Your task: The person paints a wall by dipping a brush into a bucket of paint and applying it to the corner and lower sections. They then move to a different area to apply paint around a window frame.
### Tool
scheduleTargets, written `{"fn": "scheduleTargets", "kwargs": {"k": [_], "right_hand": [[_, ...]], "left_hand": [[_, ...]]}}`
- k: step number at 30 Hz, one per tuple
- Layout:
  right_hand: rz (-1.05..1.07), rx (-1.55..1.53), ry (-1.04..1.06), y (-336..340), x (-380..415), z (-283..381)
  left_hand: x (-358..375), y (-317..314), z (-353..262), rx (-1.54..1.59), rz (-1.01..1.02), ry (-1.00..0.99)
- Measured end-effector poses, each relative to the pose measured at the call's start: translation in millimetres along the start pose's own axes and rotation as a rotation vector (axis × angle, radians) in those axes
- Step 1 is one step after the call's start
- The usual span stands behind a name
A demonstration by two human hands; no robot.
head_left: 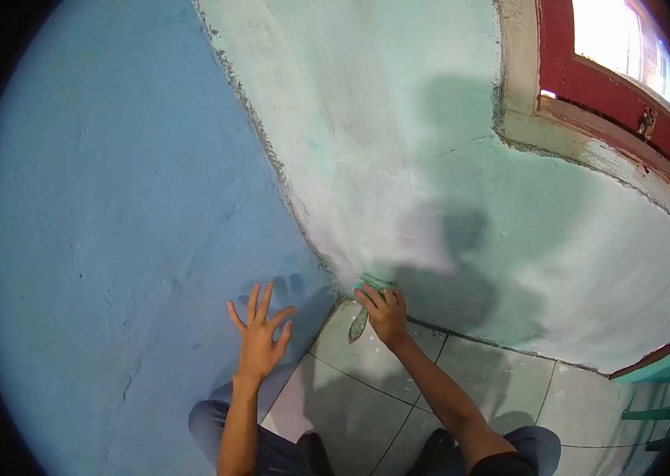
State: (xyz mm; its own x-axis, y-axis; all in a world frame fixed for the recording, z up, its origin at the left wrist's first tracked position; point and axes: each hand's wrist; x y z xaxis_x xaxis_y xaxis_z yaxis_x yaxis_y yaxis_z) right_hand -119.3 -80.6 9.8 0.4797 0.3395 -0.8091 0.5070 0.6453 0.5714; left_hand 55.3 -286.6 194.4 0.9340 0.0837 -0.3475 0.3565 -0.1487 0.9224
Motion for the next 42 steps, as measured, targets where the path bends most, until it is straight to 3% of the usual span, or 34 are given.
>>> {"fn": "scheduleTargets", "kwargs": {"k": [3, 6, 11, 14, 17, 19, 24, 26, 33, 34, 37, 42], "right_hand": [[-0.177, -0.017, 0.052, 25.1, -36.0, 14.4], [-0.203, 0.004, 0.019, 16.1, -38.2, 22.8], [0.036, -0.029, -0.125, -30.9, 21.0, 37.1], [0.138, -0.067, -0.136, -12.9, 32.8, 38.5], [0.226, -0.075, -0.145, 32.3, 32.5, 37.7], [0.294, -0.136, -0.228, 95.8, 26.0, 40.9], [0.29, 0.071, -0.358, 212.4, 75.8, -2.3], [0.322, 0.237, -0.423, 270.6, 84.9, -2.8], [0.404, 0.394, -0.623, 392.9, 121.9, 41.6], [0.435, 0.429, -0.653, 365.1, 108.7, 61.7], [0.469, 0.574, -0.658, 443.1, 166.9, 101.8], [0.384, 0.673, -0.713, 506.6, 223.6, 127.4]], "left_hand": [[-7.9, 21.8, -11.5, -0.005, 0.101, -0.042], [-20.4, 49.4, -10.0, -0.011, 0.204, -0.108], [-19.3, 67.8, -15.8, 0.034, 0.199, -0.13], [-0.9, 51.7, -14.9, 0.034, 0.193, -0.19], [1.3, 14.9, -31.1, 0.293, 0.382, -0.229], [2.4, -9.1, -53.3, 0.355, 0.614, -0.452], [-3.6, -44.9, -124.0, 0.488, 0.526, -0.778], [1.6, -46.0, -150.3, 0.59, 0.503, -0.786], [36.4, -51.8, -200.0, 0.752, 0.703, -0.952], [12.7, -73.5, -165.9, 0.826, 0.778, -0.987], [59.2, -69.7, -216.6, 0.74, 0.754, -1.105], [132.3, -84.5, -281.8, 0.774, 0.806, -1.169]]}}
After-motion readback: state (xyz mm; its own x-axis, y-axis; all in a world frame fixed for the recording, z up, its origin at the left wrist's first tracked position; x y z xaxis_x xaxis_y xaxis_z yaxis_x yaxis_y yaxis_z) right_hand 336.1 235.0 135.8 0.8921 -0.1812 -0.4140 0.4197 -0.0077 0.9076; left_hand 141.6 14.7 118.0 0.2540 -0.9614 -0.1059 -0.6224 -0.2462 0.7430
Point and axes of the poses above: each hand's wrist, its own x-axis away from the middle knuckle, its own y-axis out of the back of the hand, z = x × y, and after that the axes turned 3 degrees about x, right-handed
